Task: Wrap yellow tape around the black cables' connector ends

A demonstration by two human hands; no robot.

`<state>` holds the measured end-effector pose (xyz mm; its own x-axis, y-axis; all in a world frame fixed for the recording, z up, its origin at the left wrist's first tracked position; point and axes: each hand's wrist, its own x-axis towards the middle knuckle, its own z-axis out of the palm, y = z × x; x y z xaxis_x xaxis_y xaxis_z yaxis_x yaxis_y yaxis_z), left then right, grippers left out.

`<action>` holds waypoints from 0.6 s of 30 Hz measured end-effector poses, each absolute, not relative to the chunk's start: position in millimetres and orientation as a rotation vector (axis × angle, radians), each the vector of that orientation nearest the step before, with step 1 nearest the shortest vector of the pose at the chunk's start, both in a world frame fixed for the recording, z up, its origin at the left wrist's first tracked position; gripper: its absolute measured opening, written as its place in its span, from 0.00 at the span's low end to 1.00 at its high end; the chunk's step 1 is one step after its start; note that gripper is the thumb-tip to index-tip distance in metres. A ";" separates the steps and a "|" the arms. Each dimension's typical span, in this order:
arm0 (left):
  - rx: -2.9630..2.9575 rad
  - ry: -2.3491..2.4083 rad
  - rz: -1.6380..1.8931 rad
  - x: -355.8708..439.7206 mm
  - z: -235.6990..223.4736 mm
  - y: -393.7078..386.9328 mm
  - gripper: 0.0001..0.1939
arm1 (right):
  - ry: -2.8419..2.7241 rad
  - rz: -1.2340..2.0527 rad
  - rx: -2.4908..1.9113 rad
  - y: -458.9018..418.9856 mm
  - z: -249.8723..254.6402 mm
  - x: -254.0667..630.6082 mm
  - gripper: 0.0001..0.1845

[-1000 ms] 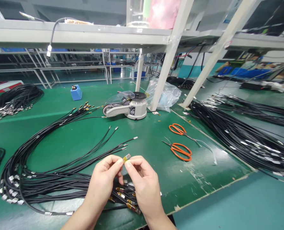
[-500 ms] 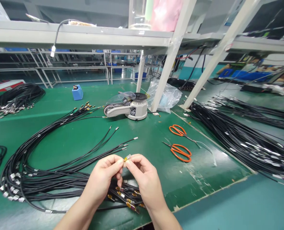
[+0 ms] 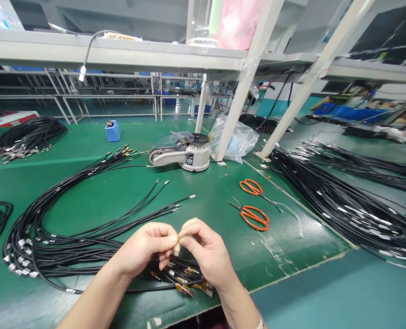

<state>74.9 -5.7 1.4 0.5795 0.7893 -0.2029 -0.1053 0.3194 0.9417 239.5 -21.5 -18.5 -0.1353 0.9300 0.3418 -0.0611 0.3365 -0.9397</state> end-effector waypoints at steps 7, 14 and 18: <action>1.485 1.170 0.808 89.0 3.6 -17.6 0.11 | -1.350 1.243 -1.030 -17.4 -8.0 260.3 0.09; 1.838 1.124 0.660 97.7 0.2 -21.0 0.12 | -1.426 1.253 -1.156 -30.5 -14.8 267.1 0.10; 2.149 1.078 0.577 105.4 -8.2 -29.4 0.13 | -1.523 1.340 -1.251 -41.4 -18.7 281.1 0.10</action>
<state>105.4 -29.4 -8.2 0.5636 0.8210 0.0911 0.5316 -0.4449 0.7208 281.1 -41.4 -18.7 -0.2505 0.9655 -0.0703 0.1922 -0.0216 -0.9811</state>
